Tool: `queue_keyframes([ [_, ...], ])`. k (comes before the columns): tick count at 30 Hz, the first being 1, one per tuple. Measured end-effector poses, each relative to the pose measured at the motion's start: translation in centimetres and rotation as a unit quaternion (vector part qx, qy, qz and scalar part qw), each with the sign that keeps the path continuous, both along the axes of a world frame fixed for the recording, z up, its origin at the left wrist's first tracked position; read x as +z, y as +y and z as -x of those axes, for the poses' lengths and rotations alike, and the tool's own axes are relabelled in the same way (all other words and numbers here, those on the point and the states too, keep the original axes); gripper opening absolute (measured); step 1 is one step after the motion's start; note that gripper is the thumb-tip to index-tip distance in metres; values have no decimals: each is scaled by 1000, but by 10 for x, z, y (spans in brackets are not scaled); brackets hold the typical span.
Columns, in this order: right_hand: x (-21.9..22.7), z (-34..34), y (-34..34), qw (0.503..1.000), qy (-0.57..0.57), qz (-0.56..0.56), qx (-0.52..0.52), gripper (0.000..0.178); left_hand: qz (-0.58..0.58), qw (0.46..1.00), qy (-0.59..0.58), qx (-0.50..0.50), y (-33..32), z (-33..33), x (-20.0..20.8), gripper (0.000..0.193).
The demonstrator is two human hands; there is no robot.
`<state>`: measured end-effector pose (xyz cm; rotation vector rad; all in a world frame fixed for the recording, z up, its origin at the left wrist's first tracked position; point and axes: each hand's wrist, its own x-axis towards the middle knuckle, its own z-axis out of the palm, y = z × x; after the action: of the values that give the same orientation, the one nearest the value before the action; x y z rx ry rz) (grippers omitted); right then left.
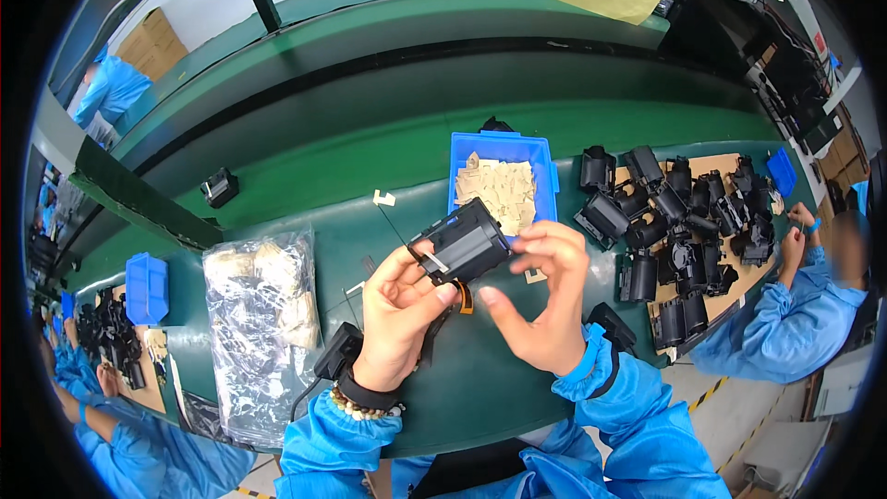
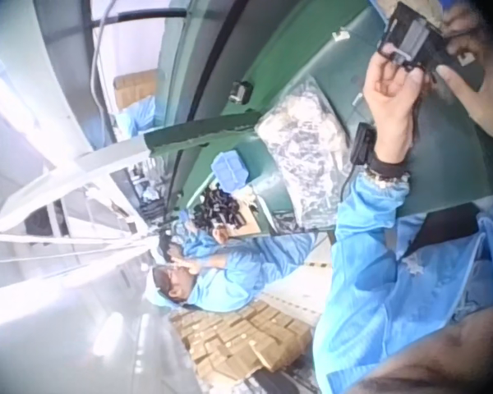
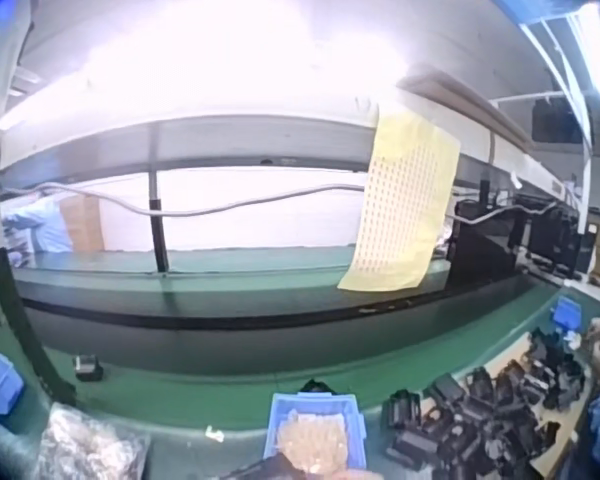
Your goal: Manually assemble small plastic components and metal clips onto black plastic housings.
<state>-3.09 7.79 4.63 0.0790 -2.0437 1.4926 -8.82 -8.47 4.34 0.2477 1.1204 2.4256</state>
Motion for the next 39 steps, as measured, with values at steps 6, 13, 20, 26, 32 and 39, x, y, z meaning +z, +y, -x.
queue_keyframes([
  [6,-8,6,3,987,92,-130,23,29,-32,998,-22,-42,1,-7,-6,41],
  [13,-7,3,-6,993,105,-40,25,18,-5,1000,-10,-28,8,-12,-3,39],
  [20,-4,1,-9,994,83,-63,-24,16,9,1000,-9,-19,7,-14,-3,37],
  [26,-8,0,-9,995,74,-64,-6,13,15,1000,-7,-18,8,-14,-4,37],
  [32,-9,0,-9,995,82,-62,-4,14,12,1000,-8,-19,8,-14,-4,38],
  [39,-10,0,-9,994,83,-66,-5,14,11,1000,-5,-21,8,-14,-2,38],
])
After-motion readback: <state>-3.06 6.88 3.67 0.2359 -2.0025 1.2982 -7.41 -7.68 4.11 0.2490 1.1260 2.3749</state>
